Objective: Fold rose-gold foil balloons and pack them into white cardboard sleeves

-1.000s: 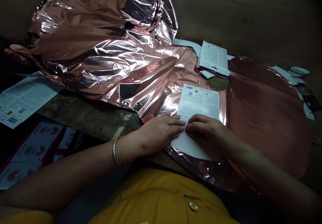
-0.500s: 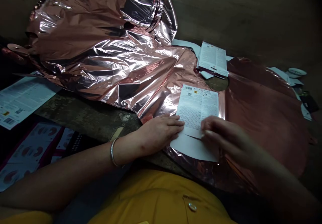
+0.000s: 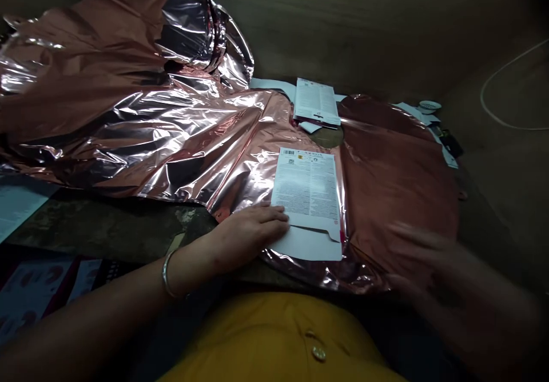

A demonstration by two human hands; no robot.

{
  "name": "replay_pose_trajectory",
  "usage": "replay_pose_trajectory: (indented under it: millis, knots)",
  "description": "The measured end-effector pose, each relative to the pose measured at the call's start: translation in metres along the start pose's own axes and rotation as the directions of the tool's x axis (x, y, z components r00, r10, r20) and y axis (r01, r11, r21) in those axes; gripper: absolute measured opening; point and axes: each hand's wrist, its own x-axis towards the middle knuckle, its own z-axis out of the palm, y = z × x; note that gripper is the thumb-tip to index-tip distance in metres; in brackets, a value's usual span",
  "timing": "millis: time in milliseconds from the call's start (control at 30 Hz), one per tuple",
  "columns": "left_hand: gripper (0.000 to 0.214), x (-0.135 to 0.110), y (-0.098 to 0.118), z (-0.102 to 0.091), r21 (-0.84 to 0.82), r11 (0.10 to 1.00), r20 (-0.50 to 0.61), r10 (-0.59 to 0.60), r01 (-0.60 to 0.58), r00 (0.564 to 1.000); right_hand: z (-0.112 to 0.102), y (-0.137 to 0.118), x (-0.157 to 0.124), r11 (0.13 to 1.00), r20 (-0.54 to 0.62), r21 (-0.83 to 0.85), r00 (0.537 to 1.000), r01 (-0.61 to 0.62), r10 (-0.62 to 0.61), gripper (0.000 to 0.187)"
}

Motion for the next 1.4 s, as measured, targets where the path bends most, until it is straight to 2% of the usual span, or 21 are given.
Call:
replay_pose_trajectory:
  millis: [33,67,133,233,367,433,500,600,667,767,833,933,1033,1133,1200,1333,1400]
  knots:
    - [0.023,0.000,0.001,-0.002,-0.010,1.000,0.008,0.016,-0.016,1.000,0.013,-0.002,0.008,1.000,0.026,-0.022,1.000,0.000,0.001,0.050]
    - [0.022,0.001,0.003,-0.004,-0.013,1.000,0.023,0.017,-0.016,1.000,0.026,-0.003,0.017,0.999,0.115,-0.020,0.993,0.028,-0.026,0.056]
    - [0.023,0.002,0.007,-0.008,0.005,1.000,0.071,-0.010,0.009,0.997,0.048,-0.003,0.031,0.998,0.181,0.000,0.981,0.068,-0.066,0.058]
    - [0.034,0.008,0.014,-0.010,0.089,0.995,0.134,-0.054,0.043,0.989,0.064,0.000,0.038,0.994,0.164,-0.007,0.981,0.106,-0.103,0.048]
    - [0.039,0.018,0.021,0.000,0.227,0.974,0.105,-0.053,0.028,0.993,0.064,0.000,0.035,0.982,0.120,-0.051,0.977,0.182,-0.175,0.032]
    - [0.030,0.020,0.025,0.006,0.268,0.963,0.091,-0.021,-0.004,0.996,0.063,-0.003,0.034,0.979,0.093,-0.063,0.978,0.192,-0.186,0.030]
    - [0.018,0.019,0.028,0.010,0.292,0.956,0.091,0.003,-0.029,0.996,0.063,-0.007,0.034,0.980,0.088,-0.076,0.980,0.185,-0.178,0.030]
    - [0.018,0.016,0.029,0.013,0.304,0.952,0.077,0.015,-0.038,0.997,0.066,-0.013,0.035,0.986,0.105,-0.086,0.985,0.144,-0.135,0.027]
    - [0.017,0.016,0.029,0.013,0.291,0.956,0.068,0.017,-0.036,0.998,0.069,-0.014,0.035,0.989,0.073,-0.083,0.991,0.119,-0.113,0.022]
    - [0.019,0.020,0.026,0.013,0.237,0.971,0.042,-0.026,0.015,0.999,0.074,-0.011,0.039,0.996,-0.034,-0.046,0.997,0.070,-0.071,0.020]
    - [0.021,0.023,0.024,0.012,0.178,0.978,0.004,-0.112,0.110,0.994,0.074,-0.008,0.044,1.000,-0.064,-0.015,0.998,0.016,-0.017,0.015]
    - [0.023,0.026,0.021,0.011,0.135,0.951,-0.026,-0.278,0.279,0.960,0.072,-0.004,0.053,0.998,-0.031,-0.057,0.999,-0.036,0.034,0.015]
    - [0.021,0.028,0.019,0.008,0.161,0.880,-0.032,-0.447,0.446,0.894,0.070,-0.002,0.061,0.978,0.037,-0.182,0.993,-0.101,0.109,0.021]
    - [0.062,0.034,0.017,0.003,0.203,0.802,-0.102,-0.554,0.562,0.826,0.070,-0.003,0.064,0.941,0.012,-0.258,0.973,-0.218,0.229,0.019]
    - [0.082,0.040,0.016,-0.002,0.176,0.760,-0.107,-0.617,0.626,0.780,0.070,-0.004,0.063,0.924,-0.008,-0.273,0.961,-0.268,0.277,0.024]
    - [0.071,0.049,0.017,-0.008,-0.084,0.707,0.056,-0.700,0.702,0.712,0.071,-0.005,0.061,0.917,-0.045,-0.175,0.933,-0.359,0.357,0.032]
    - [0.072,0.051,0.019,-0.010,-0.099,0.698,0.036,-0.709,0.709,0.704,0.071,-0.004,0.061,0.905,-0.062,-0.095,0.910,-0.415,0.411,0.038]
